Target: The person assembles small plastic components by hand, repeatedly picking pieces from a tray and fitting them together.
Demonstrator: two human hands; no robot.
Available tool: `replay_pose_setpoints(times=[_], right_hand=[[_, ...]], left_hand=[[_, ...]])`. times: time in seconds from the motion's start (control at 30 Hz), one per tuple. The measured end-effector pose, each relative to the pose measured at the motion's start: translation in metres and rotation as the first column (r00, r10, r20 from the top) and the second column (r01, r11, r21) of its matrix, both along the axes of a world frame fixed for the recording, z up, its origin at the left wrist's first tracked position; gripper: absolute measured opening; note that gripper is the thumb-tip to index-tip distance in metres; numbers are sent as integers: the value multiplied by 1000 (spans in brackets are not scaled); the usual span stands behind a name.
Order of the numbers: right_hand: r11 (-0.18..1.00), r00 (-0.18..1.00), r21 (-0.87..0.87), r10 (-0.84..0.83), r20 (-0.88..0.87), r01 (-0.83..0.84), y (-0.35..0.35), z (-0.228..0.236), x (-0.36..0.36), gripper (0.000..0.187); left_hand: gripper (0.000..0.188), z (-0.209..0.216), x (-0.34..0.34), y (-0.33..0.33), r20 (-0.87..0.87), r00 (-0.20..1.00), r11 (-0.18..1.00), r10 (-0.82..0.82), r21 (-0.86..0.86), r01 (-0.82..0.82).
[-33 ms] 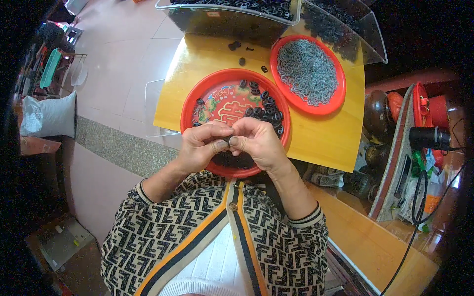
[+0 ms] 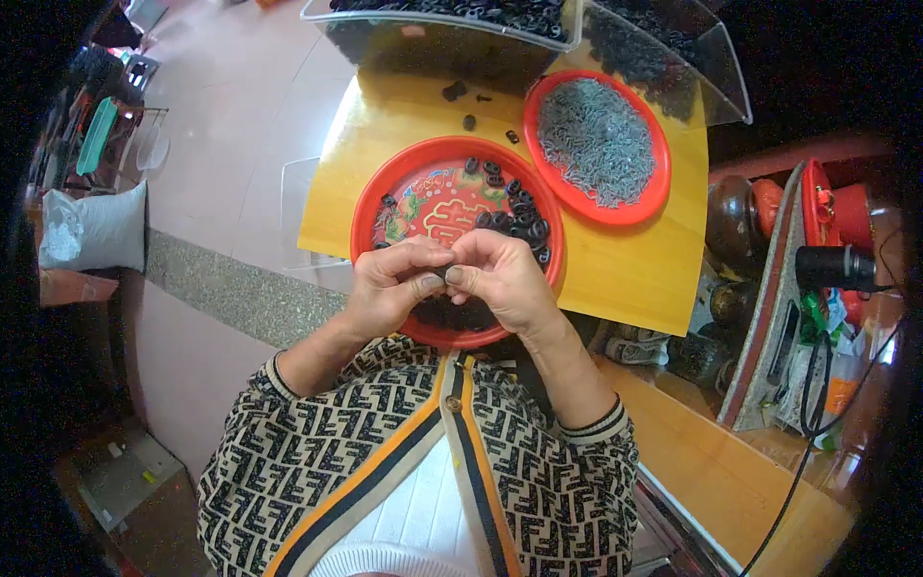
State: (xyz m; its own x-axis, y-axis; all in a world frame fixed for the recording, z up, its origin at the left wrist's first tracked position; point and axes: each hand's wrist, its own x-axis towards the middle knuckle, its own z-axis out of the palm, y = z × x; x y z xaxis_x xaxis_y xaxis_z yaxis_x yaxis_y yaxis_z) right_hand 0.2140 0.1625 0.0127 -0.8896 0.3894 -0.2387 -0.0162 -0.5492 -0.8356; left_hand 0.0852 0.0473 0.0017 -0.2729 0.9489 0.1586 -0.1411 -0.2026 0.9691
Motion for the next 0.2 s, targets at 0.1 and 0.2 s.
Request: replay_pose_setpoints(times=[0.1,0.2], right_hand=[[995,993,101,-25,112,14,-2,14,-3,10],[979,989,196,29,144,-57,5,20,-6,13]], left_hand=[[24,2,-4,0,-135,990,999,49,-2,-50],[27,16,-5,5,-217,973,994,81,-55,-95]])
